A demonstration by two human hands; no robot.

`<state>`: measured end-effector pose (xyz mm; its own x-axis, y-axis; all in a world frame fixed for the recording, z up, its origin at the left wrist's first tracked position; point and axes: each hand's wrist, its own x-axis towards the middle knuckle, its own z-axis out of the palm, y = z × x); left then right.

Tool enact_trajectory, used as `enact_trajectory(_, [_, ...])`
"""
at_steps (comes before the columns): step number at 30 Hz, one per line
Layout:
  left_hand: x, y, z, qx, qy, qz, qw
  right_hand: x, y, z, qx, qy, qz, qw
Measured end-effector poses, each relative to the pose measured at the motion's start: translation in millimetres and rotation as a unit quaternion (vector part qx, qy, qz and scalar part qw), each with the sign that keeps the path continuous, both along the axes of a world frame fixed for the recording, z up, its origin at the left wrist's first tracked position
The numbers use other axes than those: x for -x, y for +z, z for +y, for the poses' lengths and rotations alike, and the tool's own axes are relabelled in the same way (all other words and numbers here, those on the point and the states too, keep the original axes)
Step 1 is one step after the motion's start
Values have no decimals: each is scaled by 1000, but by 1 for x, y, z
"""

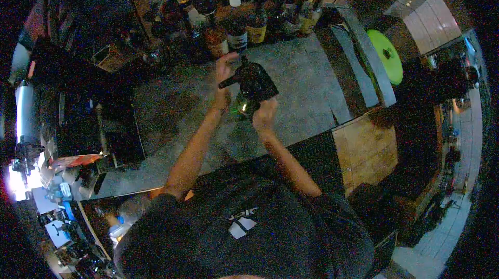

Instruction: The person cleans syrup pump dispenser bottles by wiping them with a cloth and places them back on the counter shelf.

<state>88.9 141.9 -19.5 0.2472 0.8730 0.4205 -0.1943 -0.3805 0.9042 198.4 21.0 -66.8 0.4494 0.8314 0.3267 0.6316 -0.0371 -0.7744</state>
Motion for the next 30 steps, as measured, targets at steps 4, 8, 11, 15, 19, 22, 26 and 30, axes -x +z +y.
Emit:
enact_trajectory(4, [-29,-36,-5,-78,-18,148,986,-32,-135,6,-176,61,202,961])
enact_trajectory(8, [-23,-18,-23,-136,42,263,954,-16,-111,26,-184,70,153,968])
enact_trajectory(11, [-22,-18,-28,-169,59,235,955,2,-89,26,-152,-48,331,930])
enact_trajectory(15, [-20,-25,-35,-159,57,239,956,-1,-45,24,-115,2,389,914])
enact_trajectory(19, [-21,-28,-39,29,-2,279,960,12,-12,18,-130,-56,65,988])
enact_trajectory(22, [-18,-49,-41,-56,-7,227,972,8,-31,21,-225,26,45,973])
enact_trajectory(26, [-8,-45,-54,-106,15,242,964,-11,-120,24,-144,54,529,834])
enact_trajectory(30, [4,-34,-61,-12,15,215,977,11,-63,19,-119,18,466,876])
